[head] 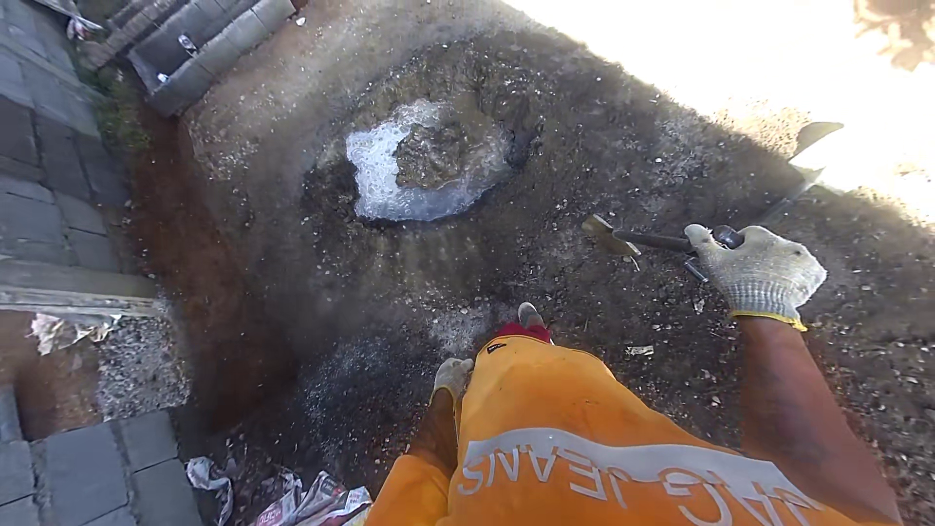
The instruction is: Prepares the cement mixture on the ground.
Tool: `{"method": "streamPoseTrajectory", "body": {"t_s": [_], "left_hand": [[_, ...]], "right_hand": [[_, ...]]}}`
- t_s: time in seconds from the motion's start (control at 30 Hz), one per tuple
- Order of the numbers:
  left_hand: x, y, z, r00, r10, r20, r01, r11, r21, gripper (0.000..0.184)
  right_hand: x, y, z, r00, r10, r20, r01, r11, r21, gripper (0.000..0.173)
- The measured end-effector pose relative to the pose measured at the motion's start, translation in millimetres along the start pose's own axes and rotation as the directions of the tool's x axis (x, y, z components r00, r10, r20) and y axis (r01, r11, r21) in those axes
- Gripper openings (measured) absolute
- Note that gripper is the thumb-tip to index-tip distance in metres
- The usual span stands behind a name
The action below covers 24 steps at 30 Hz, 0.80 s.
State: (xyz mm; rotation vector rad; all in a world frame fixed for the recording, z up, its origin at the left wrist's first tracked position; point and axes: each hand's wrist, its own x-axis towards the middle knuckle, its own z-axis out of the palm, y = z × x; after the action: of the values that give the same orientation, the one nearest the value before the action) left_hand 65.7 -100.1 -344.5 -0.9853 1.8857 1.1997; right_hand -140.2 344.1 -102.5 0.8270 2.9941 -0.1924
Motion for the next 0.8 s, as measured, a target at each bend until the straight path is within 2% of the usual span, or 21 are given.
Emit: {"method": "streamPoseTrajectory", "body": {"t_s": [0.4, 0.6, 0.8], "left_hand": [[5, -7, 7, 1.0, 0.02, -0.014, -0.021, 1.0, -0.02, 0.041], [-4, -2, 11, 0.999, 0.033, -0.012, -0.032, 0.999, 0.039, 0.04], [-11, -14, -1, 0.999, 0.011, -0.053, -0.013, 0.999, -0.035, 0.039]], "right_hand": [[-6, 0, 4, 1.0, 0.002, 0.008, -0.002, 1.0, -0.013, 0.094], [7, 12, 5, 1.0, 0.007, -0.029, -0.008, 1.0, -0.029, 0.096], [9, 0, -1, 1.0, -0.03, 0.001, 0.03, 0.998, -0.049, 0.095]]}}
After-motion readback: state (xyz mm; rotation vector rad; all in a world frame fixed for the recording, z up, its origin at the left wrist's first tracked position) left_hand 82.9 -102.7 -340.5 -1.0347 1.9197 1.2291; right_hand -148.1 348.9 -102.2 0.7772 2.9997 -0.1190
